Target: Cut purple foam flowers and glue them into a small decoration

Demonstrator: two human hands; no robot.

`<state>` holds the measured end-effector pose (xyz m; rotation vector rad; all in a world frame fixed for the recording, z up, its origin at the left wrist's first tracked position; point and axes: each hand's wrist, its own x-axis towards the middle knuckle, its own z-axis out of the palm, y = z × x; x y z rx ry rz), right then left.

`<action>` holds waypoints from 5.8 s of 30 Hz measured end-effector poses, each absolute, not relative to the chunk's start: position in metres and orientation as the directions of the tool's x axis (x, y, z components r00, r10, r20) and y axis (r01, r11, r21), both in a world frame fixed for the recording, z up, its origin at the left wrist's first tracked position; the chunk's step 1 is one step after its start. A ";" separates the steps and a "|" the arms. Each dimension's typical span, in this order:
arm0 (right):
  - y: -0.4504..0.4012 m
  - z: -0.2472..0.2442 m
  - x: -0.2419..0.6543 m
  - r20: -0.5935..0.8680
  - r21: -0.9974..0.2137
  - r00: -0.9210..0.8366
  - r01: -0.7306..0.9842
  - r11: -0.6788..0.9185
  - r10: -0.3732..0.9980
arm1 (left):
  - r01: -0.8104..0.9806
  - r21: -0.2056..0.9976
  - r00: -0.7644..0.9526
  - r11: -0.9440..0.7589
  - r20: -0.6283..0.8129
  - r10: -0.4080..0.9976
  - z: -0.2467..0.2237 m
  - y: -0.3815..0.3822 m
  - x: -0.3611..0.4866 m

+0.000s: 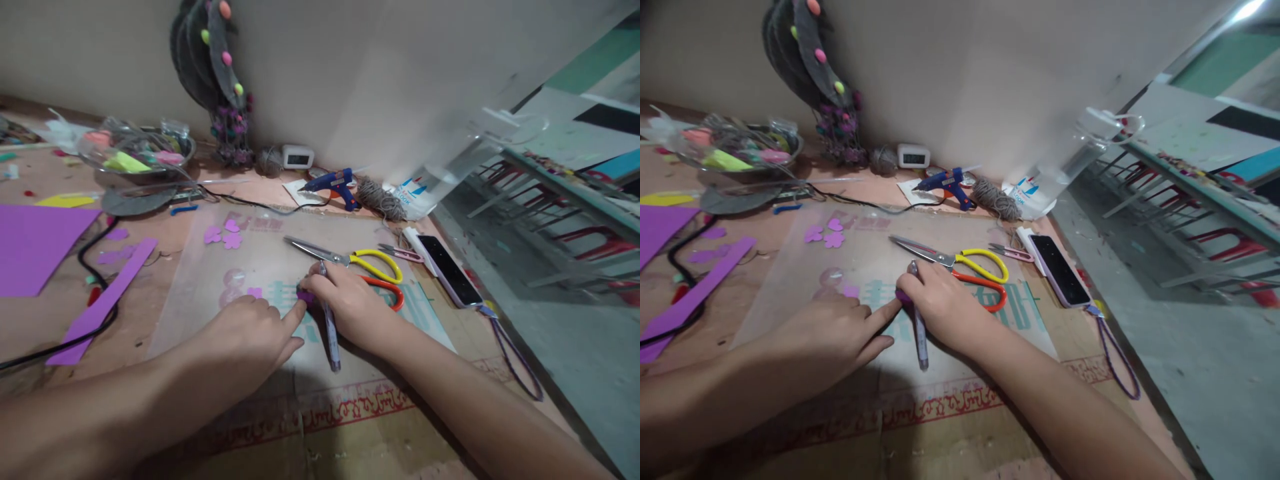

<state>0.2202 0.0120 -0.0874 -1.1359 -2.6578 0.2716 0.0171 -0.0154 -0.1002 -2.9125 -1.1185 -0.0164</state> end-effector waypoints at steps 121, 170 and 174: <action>0.004 -0.082 0.221 0.089 -0.492 -0.563 0.692 0.528 0.822 | 0.594 0.187 0.736 -0.783 0.267 0.622 -0.106 -0.021 0.009; 0.006 -0.092 0.219 0.157 -0.342 -0.639 0.680 0.648 0.753 | 0.652 0.122 0.734 -0.749 0.145 0.663 -0.104 -0.019 0.015; 0.005 -0.093 0.219 0.174 -0.274 -0.663 0.678 0.683 0.728 | 0.660 0.104 0.731 -0.744 0.139 0.668 -0.101 -0.018 0.016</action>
